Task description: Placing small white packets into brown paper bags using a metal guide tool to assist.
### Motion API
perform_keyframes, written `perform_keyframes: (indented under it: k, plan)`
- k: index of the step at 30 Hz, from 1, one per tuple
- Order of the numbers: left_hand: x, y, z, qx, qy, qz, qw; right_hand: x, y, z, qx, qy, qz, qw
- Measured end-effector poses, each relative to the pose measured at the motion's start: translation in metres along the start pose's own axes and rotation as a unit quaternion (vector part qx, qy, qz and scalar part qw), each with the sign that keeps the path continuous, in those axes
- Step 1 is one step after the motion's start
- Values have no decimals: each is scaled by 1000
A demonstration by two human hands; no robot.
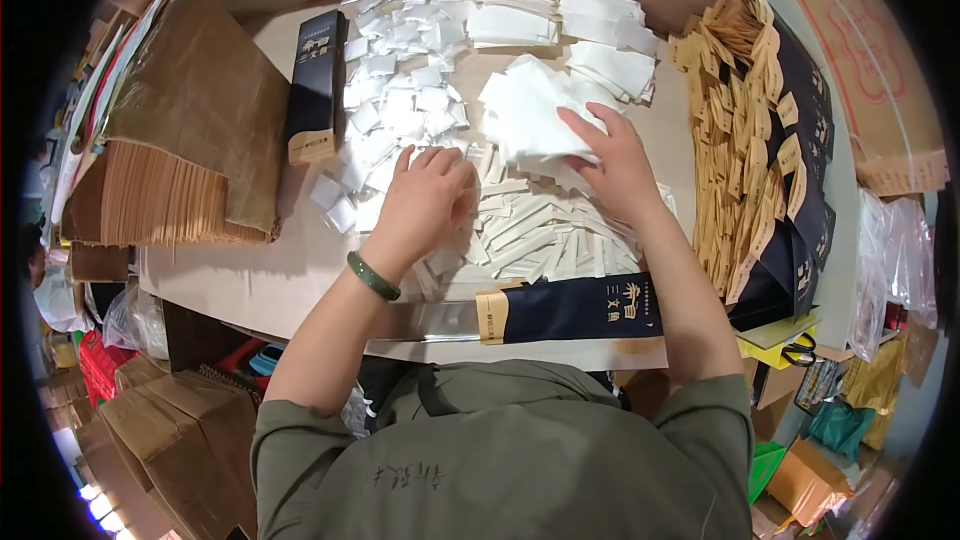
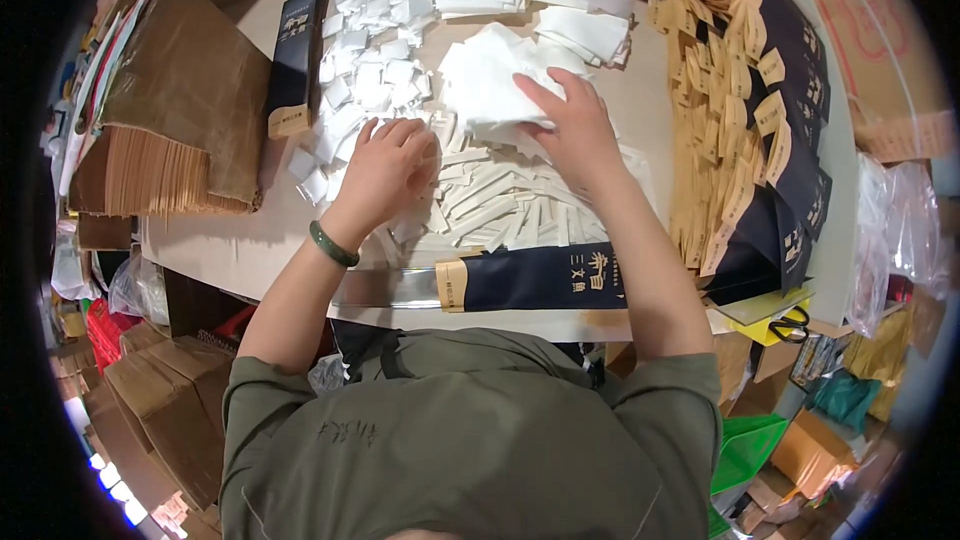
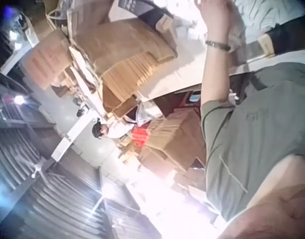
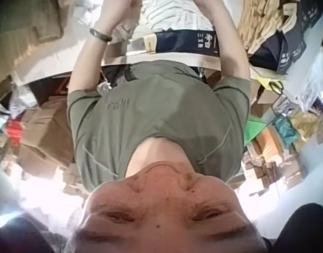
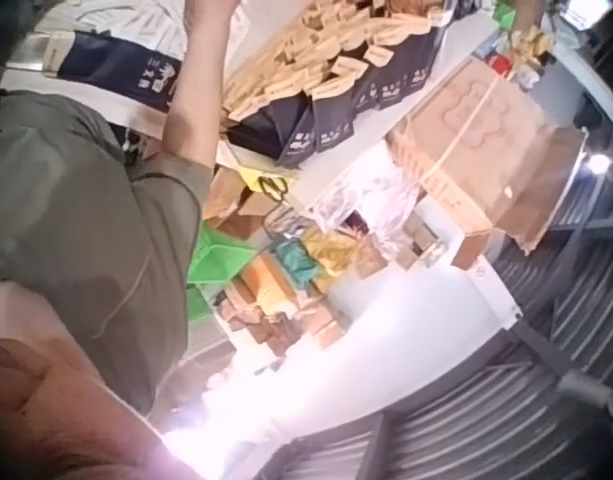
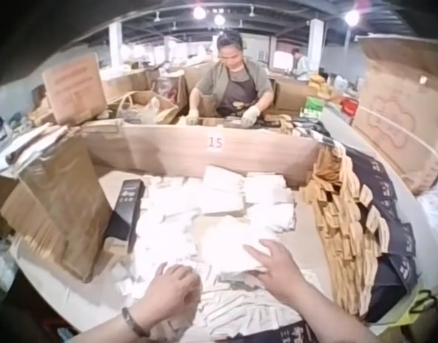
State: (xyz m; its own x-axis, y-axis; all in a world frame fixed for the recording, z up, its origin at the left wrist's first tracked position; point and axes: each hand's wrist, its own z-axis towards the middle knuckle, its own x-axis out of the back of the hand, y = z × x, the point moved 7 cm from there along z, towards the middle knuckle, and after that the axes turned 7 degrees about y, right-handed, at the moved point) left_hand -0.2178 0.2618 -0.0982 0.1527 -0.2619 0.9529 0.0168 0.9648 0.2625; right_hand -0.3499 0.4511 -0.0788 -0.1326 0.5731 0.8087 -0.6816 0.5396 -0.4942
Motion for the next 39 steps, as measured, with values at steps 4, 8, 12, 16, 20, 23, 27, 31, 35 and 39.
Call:
perform_keyframes:
  k: [4,8,12,16,20,23,27,31,35,39]
  plan:
    - [6,0,-12,3,42,-34,999,3,-25,-18,106,24,-100,989]
    - [3,5,-14,-9,40,-47,998,-5,-24,-27,105,-10,-151,983]
    - [-6,11,-12,-49,43,-31,997,-14,-24,-8,58,-62,-189,978]
    - [9,30,-31,-77,53,-42,995,17,-54,-30,36,-54,-152,986]
    - [34,1,-59,43,100,-102,989,31,-52,-89,72,-19,-30,997]
    - [36,-23,-51,98,143,-104,979,2,-64,-97,100,-34,63,992]
    - [20,-15,-27,54,84,-80,992,-44,-73,-91,113,-85,53,988]
    - [17,-14,-25,66,26,-62,996,-25,-89,-106,187,-64,31,980]
    - [24,-13,-26,74,109,-93,987,2,-86,-97,143,-3,42,989]
    - [22,1,-14,55,168,-101,979,16,-78,-45,100,135,6,986]
